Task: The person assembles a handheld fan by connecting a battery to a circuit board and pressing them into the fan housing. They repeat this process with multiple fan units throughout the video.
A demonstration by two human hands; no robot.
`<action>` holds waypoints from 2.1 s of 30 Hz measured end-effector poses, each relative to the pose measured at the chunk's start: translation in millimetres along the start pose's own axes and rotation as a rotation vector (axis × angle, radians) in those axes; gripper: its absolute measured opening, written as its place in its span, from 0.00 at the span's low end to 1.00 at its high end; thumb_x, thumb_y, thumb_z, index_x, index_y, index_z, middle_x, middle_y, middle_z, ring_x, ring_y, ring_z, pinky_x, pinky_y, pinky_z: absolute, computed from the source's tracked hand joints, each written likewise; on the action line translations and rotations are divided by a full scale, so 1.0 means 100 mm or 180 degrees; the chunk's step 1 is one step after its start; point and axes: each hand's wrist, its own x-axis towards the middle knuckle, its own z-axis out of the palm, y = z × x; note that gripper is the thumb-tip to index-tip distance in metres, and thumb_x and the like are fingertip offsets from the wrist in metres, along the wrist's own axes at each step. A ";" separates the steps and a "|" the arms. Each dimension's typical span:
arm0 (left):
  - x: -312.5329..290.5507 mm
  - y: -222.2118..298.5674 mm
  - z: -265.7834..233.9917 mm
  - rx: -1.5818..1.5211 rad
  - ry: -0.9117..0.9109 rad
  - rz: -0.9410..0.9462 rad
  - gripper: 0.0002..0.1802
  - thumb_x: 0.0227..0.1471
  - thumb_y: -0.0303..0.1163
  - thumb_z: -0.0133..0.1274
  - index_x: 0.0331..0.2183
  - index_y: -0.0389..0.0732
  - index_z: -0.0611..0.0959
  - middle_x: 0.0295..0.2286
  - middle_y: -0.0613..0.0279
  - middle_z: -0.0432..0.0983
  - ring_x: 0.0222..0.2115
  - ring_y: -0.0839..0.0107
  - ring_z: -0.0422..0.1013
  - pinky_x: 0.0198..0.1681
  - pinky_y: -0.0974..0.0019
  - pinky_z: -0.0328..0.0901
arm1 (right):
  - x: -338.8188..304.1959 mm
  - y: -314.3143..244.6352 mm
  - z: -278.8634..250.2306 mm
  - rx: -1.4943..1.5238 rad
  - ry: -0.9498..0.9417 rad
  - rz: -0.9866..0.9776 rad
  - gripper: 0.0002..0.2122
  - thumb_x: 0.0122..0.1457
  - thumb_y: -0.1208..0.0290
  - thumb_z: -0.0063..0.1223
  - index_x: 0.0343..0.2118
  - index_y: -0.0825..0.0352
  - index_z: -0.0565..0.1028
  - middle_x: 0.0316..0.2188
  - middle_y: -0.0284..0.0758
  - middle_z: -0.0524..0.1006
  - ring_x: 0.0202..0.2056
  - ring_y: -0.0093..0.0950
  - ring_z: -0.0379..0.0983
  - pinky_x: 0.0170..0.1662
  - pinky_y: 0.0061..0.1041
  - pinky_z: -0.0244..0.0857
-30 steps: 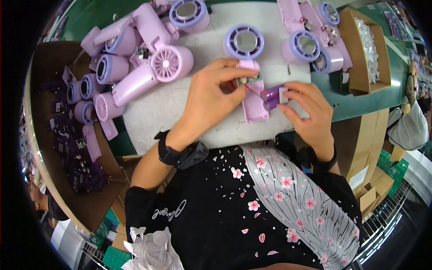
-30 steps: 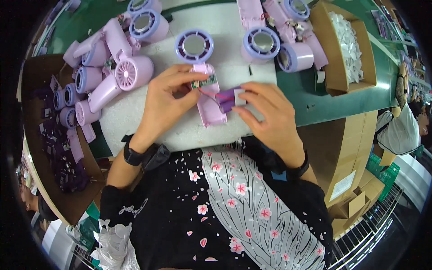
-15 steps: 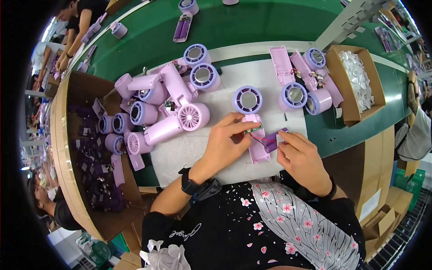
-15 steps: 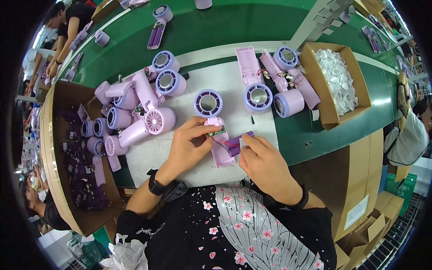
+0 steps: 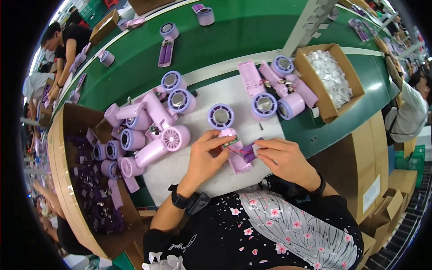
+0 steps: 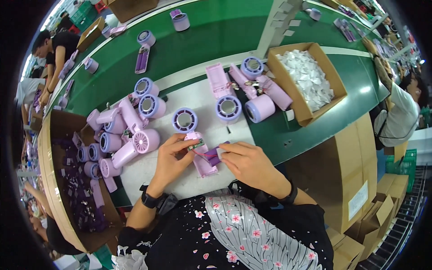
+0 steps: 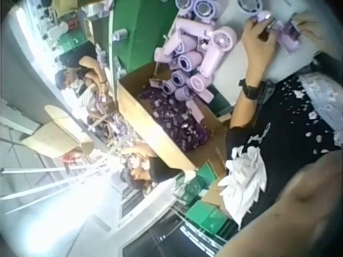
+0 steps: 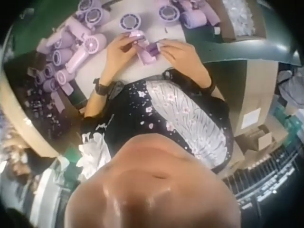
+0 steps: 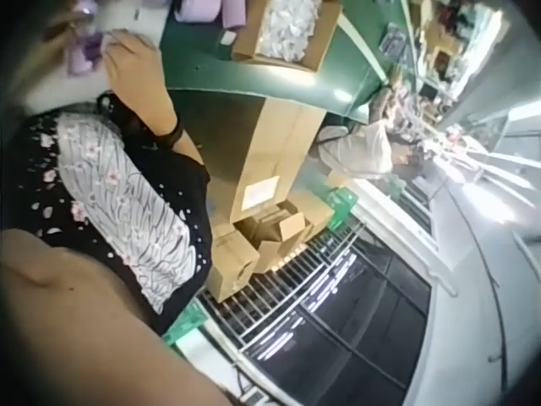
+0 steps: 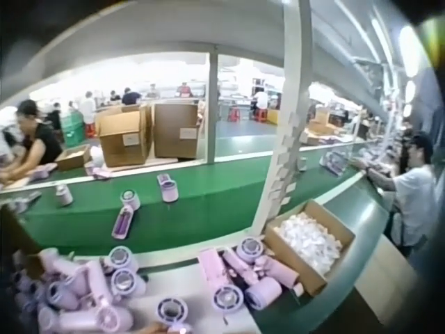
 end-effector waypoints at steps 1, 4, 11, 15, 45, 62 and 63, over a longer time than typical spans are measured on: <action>0.00 0.01 -0.01 0.0044 -0.0002 -0.0021 0.19 0.42 0.20 0.56 0.40 0.43 0.86 0.38 0.58 0.75 0.26 0.75 0.73 0.30 0.74 0.68 | 0.01 -0.01 -0.02 -0.0059 0.0009 0.0021 0.06 0.48 0.76 0.58 0.29 0.72 0.76 0.39 0.39 0.77 0.37 0.33 0.75 0.38 0.30 0.71; 0.00 0.01 -0.04 0.0136 -0.0056 -0.0003 0.18 0.43 0.20 0.56 0.40 0.41 0.85 0.39 0.59 0.75 0.27 0.76 0.72 0.31 0.75 0.67 | 0.03 -0.06 0.01 -0.0396 -0.0048 -0.0317 0.06 0.49 0.74 0.56 0.29 0.72 0.75 0.40 0.40 0.77 0.37 0.33 0.75 0.39 0.30 0.71; 0.02 -0.03 -0.06 0.0198 -0.0225 0.0105 0.19 0.46 0.19 0.55 0.43 0.37 0.84 0.43 0.59 0.72 0.32 0.79 0.71 0.32 0.77 0.66 | 0.06 -0.17 0.14 -0.0942 -0.0289 0.0080 0.07 0.47 0.75 0.57 0.29 0.71 0.73 0.38 0.39 0.74 0.36 0.33 0.73 0.38 0.29 0.70; -0.01 -0.06 -0.08 0.0177 -0.0028 -0.0048 0.18 0.45 0.21 0.57 0.42 0.42 0.85 0.40 0.56 0.76 0.32 0.71 0.75 0.34 0.72 0.69 | 0.08 -0.15 0.13 -0.0667 -0.0205 0.0199 0.08 0.46 0.77 0.58 0.29 0.70 0.72 0.37 0.38 0.73 0.35 0.34 0.73 0.37 0.29 0.70; 0.11 -0.02 -0.06 0.0467 0.0068 0.0303 0.20 0.44 0.22 0.57 0.42 0.45 0.85 0.41 0.53 0.76 0.32 0.66 0.76 0.35 0.69 0.70 | 0.23 0.09 0.15 0.0500 -0.0108 0.0041 0.18 0.39 0.73 0.70 0.36 0.69 0.78 0.37 0.38 0.78 0.38 0.34 0.75 0.40 0.28 0.70; 0.12 0.07 -0.07 0.0497 -0.0013 0.0369 0.19 0.42 0.22 0.59 0.41 0.44 0.85 0.41 0.53 0.76 0.29 0.69 0.76 0.33 0.70 0.71 | 0.37 0.01 -0.19 0.2715 -0.1540 0.2277 0.23 0.48 0.81 0.62 0.48 0.73 0.70 0.37 0.39 0.76 0.31 0.25 0.77 0.35 0.23 0.72; 0.12 0.07 -0.07 0.0492 -0.0002 0.0357 0.19 0.42 0.22 0.59 0.41 0.44 0.85 0.41 0.53 0.76 0.29 0.69 0.76 0.33 0.70 0.71 | 0.38 0.02 -0.20 0.3367 -0.1505 0.2372 0.26 0.48 0.82 0.61 0.52 0.72 0.66 0.40 0.40 0.74 0.31 0.26 0.76 0.35 0.23 0.72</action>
